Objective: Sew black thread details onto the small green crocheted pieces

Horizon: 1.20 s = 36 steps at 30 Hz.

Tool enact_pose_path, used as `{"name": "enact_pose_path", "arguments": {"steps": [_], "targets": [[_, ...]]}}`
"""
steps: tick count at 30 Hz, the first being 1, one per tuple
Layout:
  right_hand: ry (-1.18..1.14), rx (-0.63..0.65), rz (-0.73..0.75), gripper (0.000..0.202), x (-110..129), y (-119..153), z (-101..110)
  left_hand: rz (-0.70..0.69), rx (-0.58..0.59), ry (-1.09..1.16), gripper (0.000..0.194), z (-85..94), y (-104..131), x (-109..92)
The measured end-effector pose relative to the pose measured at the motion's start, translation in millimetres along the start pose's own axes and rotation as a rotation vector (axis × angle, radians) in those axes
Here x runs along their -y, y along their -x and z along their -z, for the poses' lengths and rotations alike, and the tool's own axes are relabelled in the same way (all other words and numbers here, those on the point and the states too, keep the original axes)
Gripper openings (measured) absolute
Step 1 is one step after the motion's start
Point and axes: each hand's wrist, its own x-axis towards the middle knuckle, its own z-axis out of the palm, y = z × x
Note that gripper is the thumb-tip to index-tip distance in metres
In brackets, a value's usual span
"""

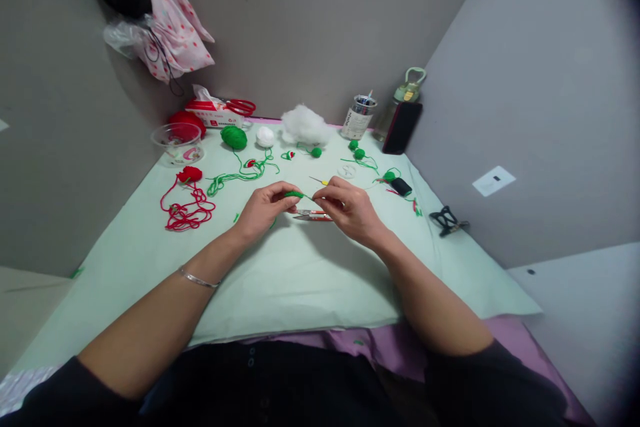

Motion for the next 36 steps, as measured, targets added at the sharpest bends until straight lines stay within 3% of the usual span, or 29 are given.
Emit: {"name": "enact_pose_path", "arguments": {"steps": [4, 9, 15, 21, 26, 31, 36], "targets": [[-0.072, 0.041, -0.050, 0.014, 1, -1, -1, -0.011, 0.041, -0.034, 0.020, 1.3, 0, 3], [-0.387, 0.064, -0.157, 0.012, -2, -4, -4, 0.031, 0.093, 0.064, 0.021, 0.9, 0, 3], [-0.662, 0.069, -0.337, 0.024, -2, -4, -14, 0.036, 0.093, 0.107, 0.022, -3.1, 2, 0], [-0.635, 0.026, -0.453, 0.024, -1, -6, -19, 0.060, 0.034, 0.176, 0.030, -9.8, 3, -1], [-0.769, 0.150, -0.432, 0.027, -3, -6, -12, 0.040, 0.004, 0.176, 0.026, -8.0, 1, -1], [-0.847, 0.135, -0.447, 0.037, -1, -6, -13, 0.074, 0.087, 0.144, 0.027, -9.1, 1, 4], [-0.749, 0.176, -0.463, 0.029, -2, -7, -12, 0.181, 0.180, 0.178, 0.029, -9.2, 2, 6]]}}
